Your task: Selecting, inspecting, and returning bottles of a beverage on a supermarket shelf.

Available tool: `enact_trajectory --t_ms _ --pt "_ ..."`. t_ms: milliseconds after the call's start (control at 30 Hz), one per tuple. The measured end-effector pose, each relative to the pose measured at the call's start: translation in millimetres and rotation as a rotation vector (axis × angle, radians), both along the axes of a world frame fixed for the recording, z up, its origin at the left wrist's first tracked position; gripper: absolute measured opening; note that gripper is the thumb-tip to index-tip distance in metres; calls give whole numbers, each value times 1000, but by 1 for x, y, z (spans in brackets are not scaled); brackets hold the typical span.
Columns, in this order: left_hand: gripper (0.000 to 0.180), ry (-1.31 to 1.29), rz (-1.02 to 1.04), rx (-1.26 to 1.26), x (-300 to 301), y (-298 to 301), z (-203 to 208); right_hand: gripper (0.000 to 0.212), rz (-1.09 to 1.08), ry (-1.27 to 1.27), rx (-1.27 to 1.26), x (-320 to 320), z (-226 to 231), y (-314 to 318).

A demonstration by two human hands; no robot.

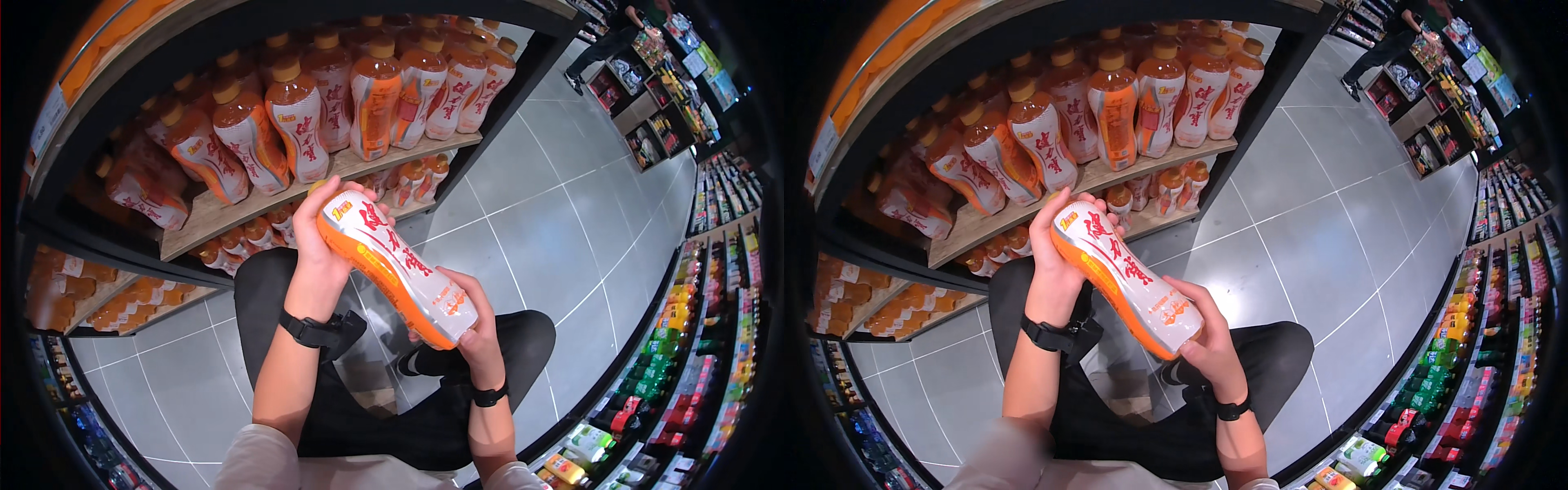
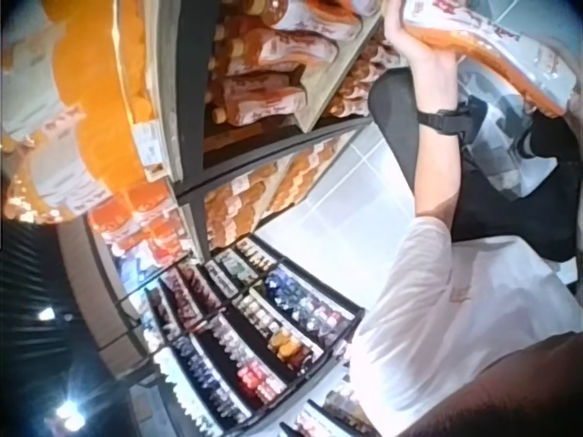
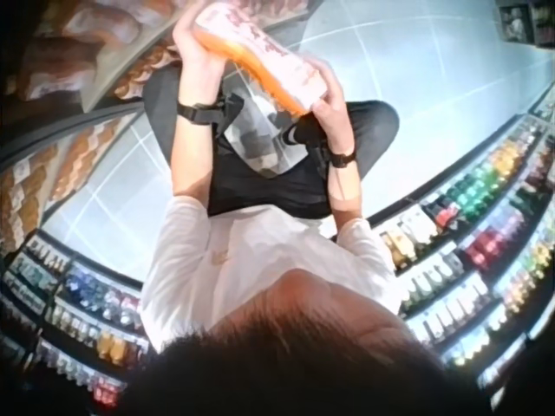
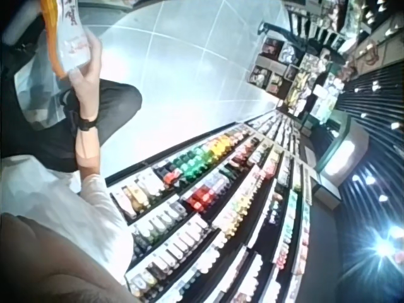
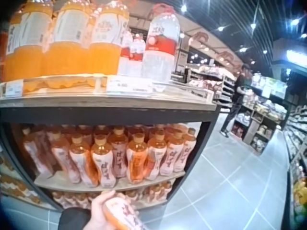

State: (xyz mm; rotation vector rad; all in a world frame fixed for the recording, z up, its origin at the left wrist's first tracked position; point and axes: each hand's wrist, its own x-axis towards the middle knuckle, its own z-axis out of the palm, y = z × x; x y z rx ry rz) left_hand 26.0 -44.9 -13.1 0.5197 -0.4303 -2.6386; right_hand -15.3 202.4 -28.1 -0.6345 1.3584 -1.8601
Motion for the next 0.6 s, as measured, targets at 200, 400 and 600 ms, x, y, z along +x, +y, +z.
enact_trajectory --t_ms 200,400,600 --pt "32 38 0 -50 3 -3 3 94 -8 -24 -25 1 -1 -4" --pt "32 8 7 -94 6 -2 0 99 10 1 -10 3 -1 -4" --pt "33 36 2 -97 7 -4 3 100 23 -10 -31 3 -6 -4"
